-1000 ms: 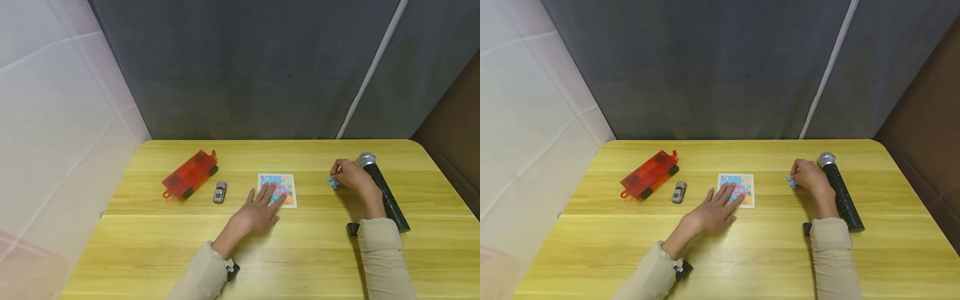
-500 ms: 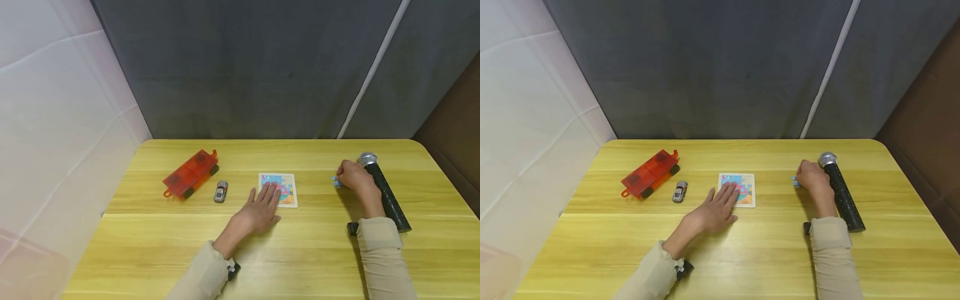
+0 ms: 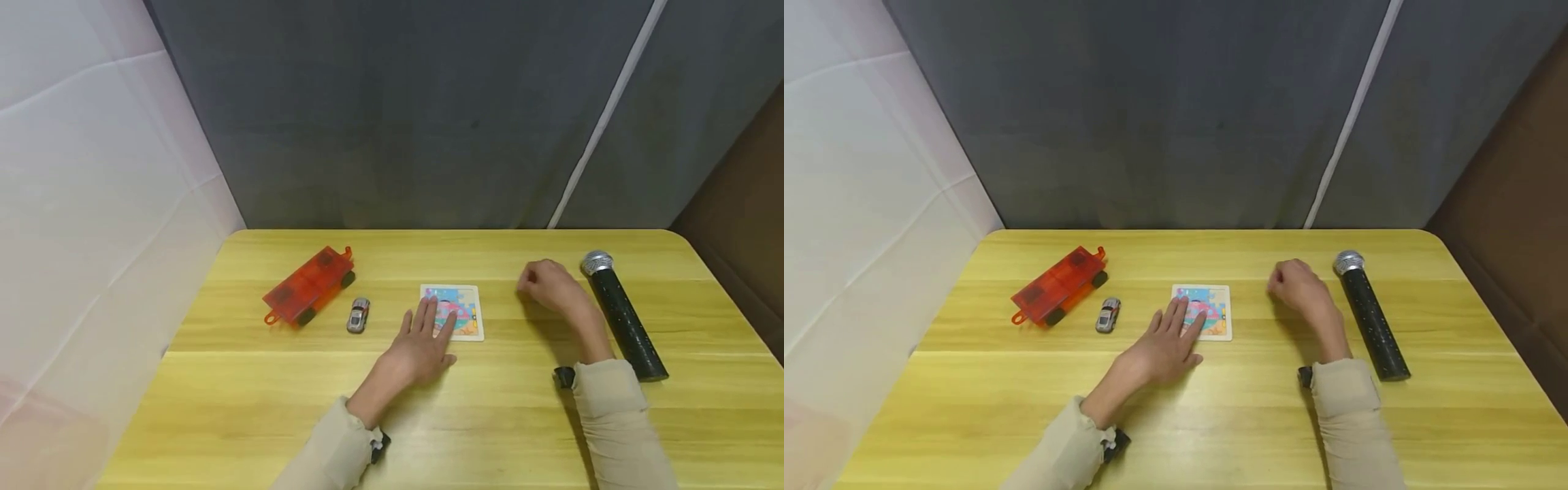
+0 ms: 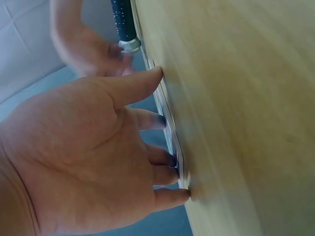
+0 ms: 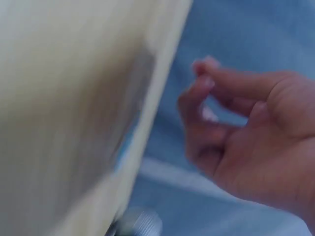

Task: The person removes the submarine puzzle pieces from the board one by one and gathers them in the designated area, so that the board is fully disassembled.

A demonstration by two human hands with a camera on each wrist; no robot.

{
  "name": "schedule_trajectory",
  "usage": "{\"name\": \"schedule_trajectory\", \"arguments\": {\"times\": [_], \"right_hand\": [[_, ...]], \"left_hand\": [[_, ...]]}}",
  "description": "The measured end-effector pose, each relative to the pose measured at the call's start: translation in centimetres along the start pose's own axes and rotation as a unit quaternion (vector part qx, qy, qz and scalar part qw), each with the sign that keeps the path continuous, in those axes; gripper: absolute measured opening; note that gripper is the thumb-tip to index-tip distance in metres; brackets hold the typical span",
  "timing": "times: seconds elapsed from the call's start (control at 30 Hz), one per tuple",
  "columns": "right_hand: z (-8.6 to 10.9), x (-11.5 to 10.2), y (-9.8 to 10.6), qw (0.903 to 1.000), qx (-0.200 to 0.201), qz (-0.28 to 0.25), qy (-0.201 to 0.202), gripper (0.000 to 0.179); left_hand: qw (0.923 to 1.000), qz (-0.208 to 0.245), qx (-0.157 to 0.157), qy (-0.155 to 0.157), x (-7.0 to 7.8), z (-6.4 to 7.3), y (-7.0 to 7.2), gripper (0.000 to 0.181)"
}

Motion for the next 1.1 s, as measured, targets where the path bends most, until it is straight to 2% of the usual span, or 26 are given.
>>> {"name": "schedule_trajectory", "arguments": {"times": [0.1, 0.17, 0.23, 0.37, 0.47, 0.63, 0.87, 1.1], "right_hand": [[-1.1, -4.8, -1.6, 0.9968, -0.019, -0.026, 0.073, 0.014], [-1.7, -6.8, -2.9, 0.9953, -0.046, -0.029, 0.080, 0.016], [-2.1, -7.7, -4.1, 0.9954, -0.071, -0.019, 0.063, 0.017], [-2.6, -7.5, -5.1, 0.9976, -0.069, 0.007, 0.003, 0.017], [-2.5, -7.1, -5.1, 0.9983, -0.053, 0.012, -0.020, 0.018], [-2.6, -7.0, -5.4, 0.9983, -0.053, 0.013, -0.019, 0.015], [-2.9, -7.3, -5.5, 0.9988, -0.048, 0.006, -0.002, 0.007], [-2.9, -7.8, -5.4, 0.9988, -0.030, -0.021, 0.032, 0.008]], "left_hand": [[0.9999, -0.014, 0.002, 0.002, 0.3, 0.6, 0.6, 0.076], [0.9998, -0.021, 0.002, -0.001, 0.7, 1.0, 1.1, 0.075], [0.9997, -0.025, 0.002, -0.006, 1.0, 1.1, 1.1, 0.076], [0.9993, -0.036, -0.003, -0.009, 1.4, 1.0, 0.8, 0.075], [0.9992, -0.039, -0.004, -0.006, 1.3, 0.5, 0.3, 0.075], [0.9992, -0.039, -0.002, -0.005, 1.0, -0.1, -0.3, 0.076], [0.9985, -0.054, -0.001, 0.000, 1.4, 1.1, 0.9, 0.075], [0.9985, -0.054, -0.002, -0.001, 1.3, 1.3, 1.0, 0.074]]}}
Point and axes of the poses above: each hand's wrist, its own z-axis away from the middle knuckle, its own y-axis out of the back of the hand, x = y × z, the point moved 10 cm from there along -z, towards the middle knuckle, and after that the axes turned 5 degrees about y, right-handed, at the moved point
